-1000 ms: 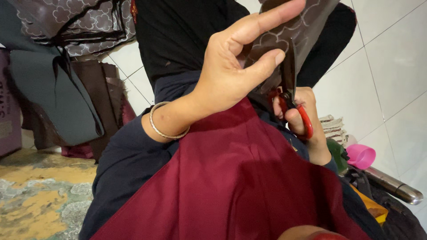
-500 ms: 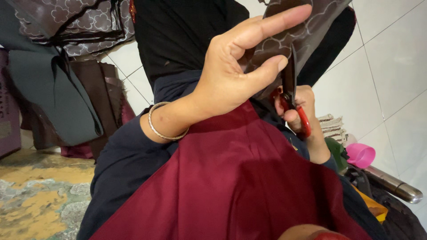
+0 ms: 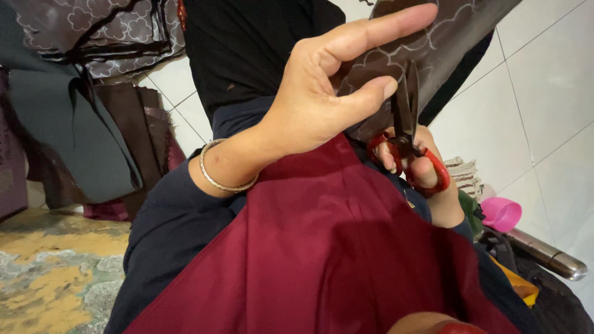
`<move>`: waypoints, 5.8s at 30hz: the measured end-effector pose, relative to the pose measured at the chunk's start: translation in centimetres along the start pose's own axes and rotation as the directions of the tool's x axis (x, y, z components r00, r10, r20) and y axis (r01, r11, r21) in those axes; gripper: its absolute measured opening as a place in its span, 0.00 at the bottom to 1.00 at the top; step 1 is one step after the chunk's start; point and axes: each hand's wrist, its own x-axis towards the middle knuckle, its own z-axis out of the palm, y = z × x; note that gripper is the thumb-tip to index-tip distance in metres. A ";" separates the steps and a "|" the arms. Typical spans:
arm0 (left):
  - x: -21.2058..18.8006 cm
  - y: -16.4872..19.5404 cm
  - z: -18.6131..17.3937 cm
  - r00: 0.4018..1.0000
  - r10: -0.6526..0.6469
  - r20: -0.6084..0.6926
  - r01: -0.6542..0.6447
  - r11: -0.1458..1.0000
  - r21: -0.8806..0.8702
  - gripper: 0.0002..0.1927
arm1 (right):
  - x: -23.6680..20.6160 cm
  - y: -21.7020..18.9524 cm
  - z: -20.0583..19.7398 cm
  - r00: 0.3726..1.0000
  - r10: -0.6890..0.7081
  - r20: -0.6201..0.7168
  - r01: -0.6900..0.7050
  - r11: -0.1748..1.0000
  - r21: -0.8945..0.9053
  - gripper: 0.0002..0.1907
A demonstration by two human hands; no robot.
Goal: The person uses red-handled scissors to cut a piece of brown patterned fabric into smaller pieces. They hold the fabric with one hand and cut with the other, repeatedly trimming edges and separating sections.
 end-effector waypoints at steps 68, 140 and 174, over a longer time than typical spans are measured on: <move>0.5 -0.3 -1.3 0.997 -0.074 0.030 0.075 0.996 -0.049 0.27 | -1.6 1.1 -8.7 0.983 0.119 0.140 -0.074 0.954 -0.291 0.45; 1.8 0.8 -1.2 0.992 -0.033 0.122 0.020 0.994 0.105 0.30 | -1.1 1.2 -9.2 0.995 0.050 0.084 -0.008 0.899 -0.438 0.44; 1.2 0.8 -1.4 0.996 -0.080 0.041 0.076 0.994 0.084 0.30 | -0.8 -1.9 -10.9 0.963 0.186 0.197 -0.039 0.813 -0.581 0.43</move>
